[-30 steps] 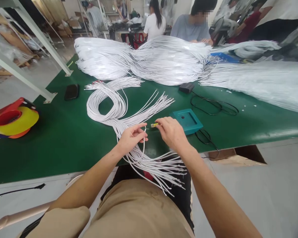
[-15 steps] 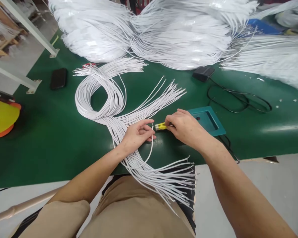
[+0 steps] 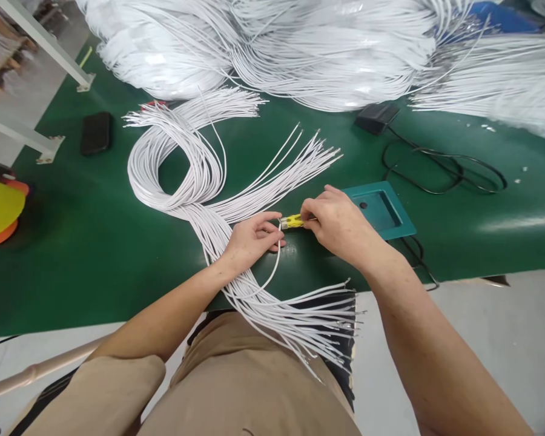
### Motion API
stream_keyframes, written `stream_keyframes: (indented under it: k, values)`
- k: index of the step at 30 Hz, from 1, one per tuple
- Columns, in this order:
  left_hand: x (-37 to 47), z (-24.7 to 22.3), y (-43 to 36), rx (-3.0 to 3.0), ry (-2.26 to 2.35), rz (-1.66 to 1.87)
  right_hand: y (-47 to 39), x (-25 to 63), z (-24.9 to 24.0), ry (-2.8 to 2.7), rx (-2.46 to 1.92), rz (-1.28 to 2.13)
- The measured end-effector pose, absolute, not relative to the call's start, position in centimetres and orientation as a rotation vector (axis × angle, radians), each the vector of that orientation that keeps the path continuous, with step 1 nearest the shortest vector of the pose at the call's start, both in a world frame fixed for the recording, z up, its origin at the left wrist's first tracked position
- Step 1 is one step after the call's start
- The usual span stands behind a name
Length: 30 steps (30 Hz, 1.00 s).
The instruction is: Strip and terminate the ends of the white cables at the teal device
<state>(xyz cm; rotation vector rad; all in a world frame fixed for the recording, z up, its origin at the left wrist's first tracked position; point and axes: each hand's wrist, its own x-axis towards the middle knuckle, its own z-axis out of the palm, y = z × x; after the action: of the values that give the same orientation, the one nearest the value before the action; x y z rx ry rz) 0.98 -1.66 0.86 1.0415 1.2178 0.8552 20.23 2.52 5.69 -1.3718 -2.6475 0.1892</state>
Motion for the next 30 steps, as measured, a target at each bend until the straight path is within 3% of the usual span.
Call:
stream_keyframes:
  k: [6,11,15,23,26,30]
  values:
    - [0.7,1.1,-1.4,1.019,1.204,0.817,1.7,22.1,4.4,-2.251,-1.685,-0.235]
    - [-0.2,1.5,-1.8,1.072,1.179,0.863,1.5,22.2,3.7,-2.148,-1.687,-0.198]
    - [-1.3,2.5,-2.7,1.178,1.061,0.906,0.2,20.2,5.1,-2.015,-1.501,0.169]
    - [-1.7,4.6,-5.3,1.286,0.867,0.954,-3.7,17.1,7.1,-1.616,-1.098,1.489]
    - [-1.5,4.9,-6.2,1.290,0.813,0.925,-5.2,16.3,6.4,-1.447,-0.970,1.590]
    - [-1.5,5.1,-7.4,1.288,0.834,0.881,-7.4,15.1,6.1,-1.420,-1.057,1.193]
